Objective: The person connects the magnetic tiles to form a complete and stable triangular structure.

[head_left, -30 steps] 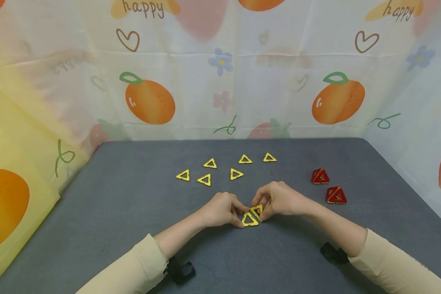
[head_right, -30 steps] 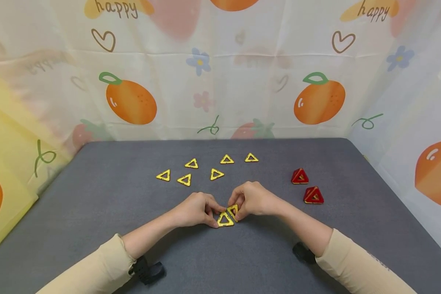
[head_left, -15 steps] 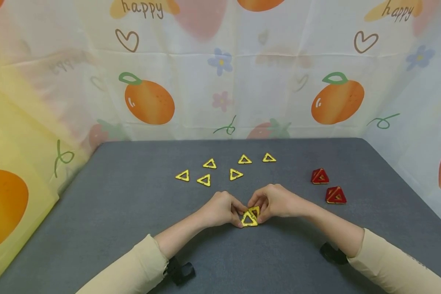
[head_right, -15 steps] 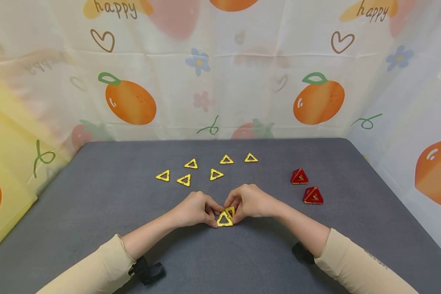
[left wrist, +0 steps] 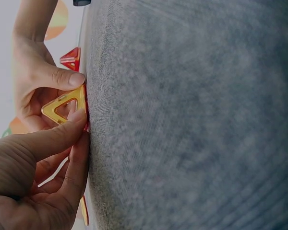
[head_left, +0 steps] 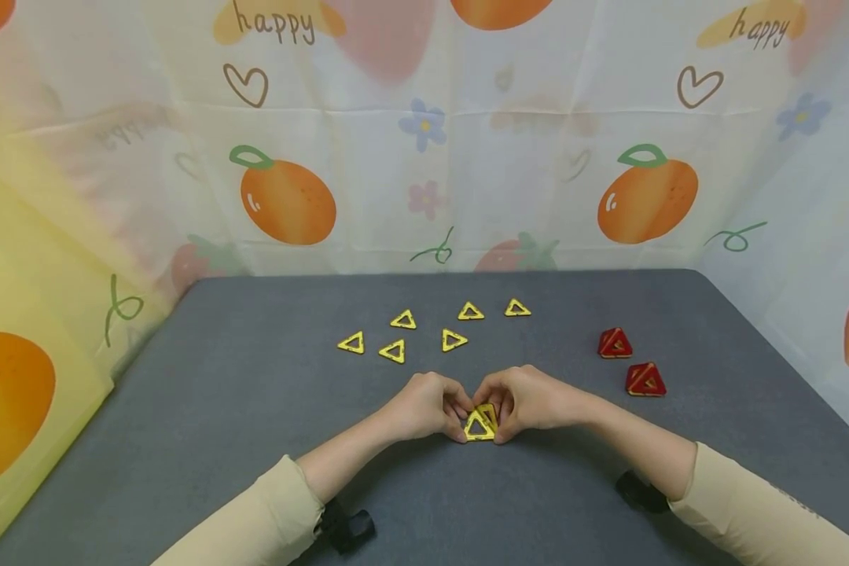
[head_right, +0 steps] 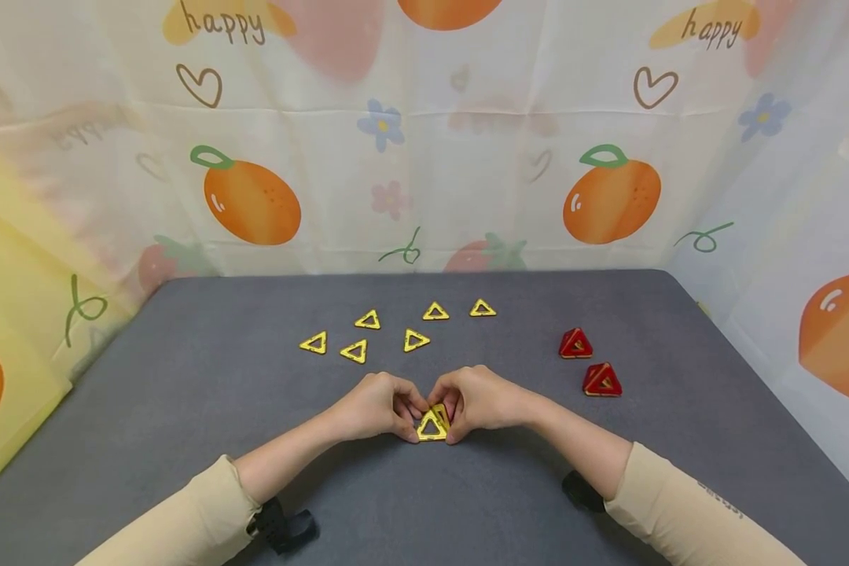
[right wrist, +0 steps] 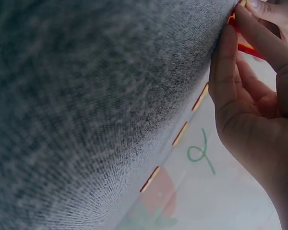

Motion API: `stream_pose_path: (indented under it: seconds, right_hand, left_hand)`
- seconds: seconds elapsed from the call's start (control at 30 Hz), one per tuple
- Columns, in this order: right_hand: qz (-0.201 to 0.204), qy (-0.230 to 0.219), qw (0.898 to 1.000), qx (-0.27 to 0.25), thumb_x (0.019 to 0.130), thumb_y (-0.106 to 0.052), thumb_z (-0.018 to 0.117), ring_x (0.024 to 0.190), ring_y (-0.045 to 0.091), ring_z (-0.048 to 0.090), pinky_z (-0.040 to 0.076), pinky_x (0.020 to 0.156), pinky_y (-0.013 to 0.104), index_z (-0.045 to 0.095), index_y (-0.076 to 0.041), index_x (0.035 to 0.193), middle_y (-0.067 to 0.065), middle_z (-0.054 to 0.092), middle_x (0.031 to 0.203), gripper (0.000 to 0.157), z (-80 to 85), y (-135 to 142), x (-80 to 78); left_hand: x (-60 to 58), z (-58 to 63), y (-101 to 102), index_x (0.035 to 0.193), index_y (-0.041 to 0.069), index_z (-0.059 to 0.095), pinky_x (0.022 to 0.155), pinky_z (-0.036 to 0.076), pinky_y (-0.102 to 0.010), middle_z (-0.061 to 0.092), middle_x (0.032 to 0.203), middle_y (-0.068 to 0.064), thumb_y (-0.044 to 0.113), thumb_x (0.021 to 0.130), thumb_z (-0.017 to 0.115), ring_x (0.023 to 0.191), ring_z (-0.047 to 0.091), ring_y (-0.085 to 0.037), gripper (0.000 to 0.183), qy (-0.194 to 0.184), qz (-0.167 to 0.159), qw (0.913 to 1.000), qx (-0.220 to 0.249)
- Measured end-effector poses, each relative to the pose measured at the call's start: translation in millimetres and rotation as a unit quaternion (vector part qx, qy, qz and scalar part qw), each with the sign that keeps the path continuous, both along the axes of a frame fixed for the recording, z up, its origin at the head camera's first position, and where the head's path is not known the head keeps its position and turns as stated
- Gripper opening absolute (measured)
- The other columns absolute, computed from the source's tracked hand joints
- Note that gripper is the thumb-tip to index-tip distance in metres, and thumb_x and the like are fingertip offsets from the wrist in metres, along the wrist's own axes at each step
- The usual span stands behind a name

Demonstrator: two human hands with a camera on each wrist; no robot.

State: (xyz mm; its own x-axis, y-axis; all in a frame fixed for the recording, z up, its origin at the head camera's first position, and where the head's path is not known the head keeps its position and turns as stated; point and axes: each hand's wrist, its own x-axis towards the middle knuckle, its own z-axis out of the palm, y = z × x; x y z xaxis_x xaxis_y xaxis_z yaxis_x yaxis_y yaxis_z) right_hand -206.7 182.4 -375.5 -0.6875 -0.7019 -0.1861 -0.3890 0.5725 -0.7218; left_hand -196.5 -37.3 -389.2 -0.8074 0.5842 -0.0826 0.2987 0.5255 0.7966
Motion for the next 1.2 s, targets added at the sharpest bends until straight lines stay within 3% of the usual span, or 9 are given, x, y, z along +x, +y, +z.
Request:
stream_pose_path:
  seconds: [0.7,0.97,1.07,1.2]
  right_hand:
    - [0.022,0.004,1.000,0.002,0.076,-0.011,0.083,0.067,0.005,0.063,0.053,0.061,0.022,0.067,-0.016,0.113,-0.003,0.066,0.084,0.040,-3.0,0,-1.8]
    - [0.022,0.005,1.000,0.006,0.077,-0.012,0.082,0.068,0.005,0.063,0.053,0.062,0.022,0.066,-0.015,0.114,-0.003,0.066,0.085,0.041,-3.3,0,-2.0]
    - [0.020,0.000,1.000,0.008,0.077,-0.013,0.082,0.068,0.005,0.063,0.053,0.062,0.022,0.066,-0.014,0.115,-0.003,0.066,0.085,0.041,-2.3,0,-1.6]
    - [0.019,0.000,1.000,0.012,0.078,-0.014,0.082,0.068,0.006,0.063,0.053,0.063,0.022,0.066,-0.015,0.115,-0.003,0.066,0.084,0.040,-0.9,-1,-0.3]
  left_hand:
    - [-0.2,0.1,-2,0.091,0.003,0.074,0.062,0.055,-0.017,0.075,0.085,-0.008,0.001,0.070,0.086,0.071,0.070,-0.008,0.025,0.004,-0.014,0.9998,0.012]
    - [-4.4,6.9,-5,0.095,0.005,0.074,0.064,0.054,-0.018,0.075,0.088,-0.007,0.005,0.074,0.085,0.073,0.069,-0.008,0.024,0.010,-0.015,0.9998,-0.004]
    - [-10.9,11.7,-8,0.097,0.004,0.074,0.065,0.053,-0.019,0.074,0.090,-0.009,0.005,0.076,0.083,0.074,0.067,-0.007,0.023,0.019,-0.004,0.9998,-0.007]
    - [-21.7,18.6,-8,0.100,0.002,0.072,0.068,0.054,-0.022,0.073,0.095,-0.011,0.005,0.080,0.080,0.078,0.068,-0.012,0.022,0.037,0.036,0.9986,-0.009]
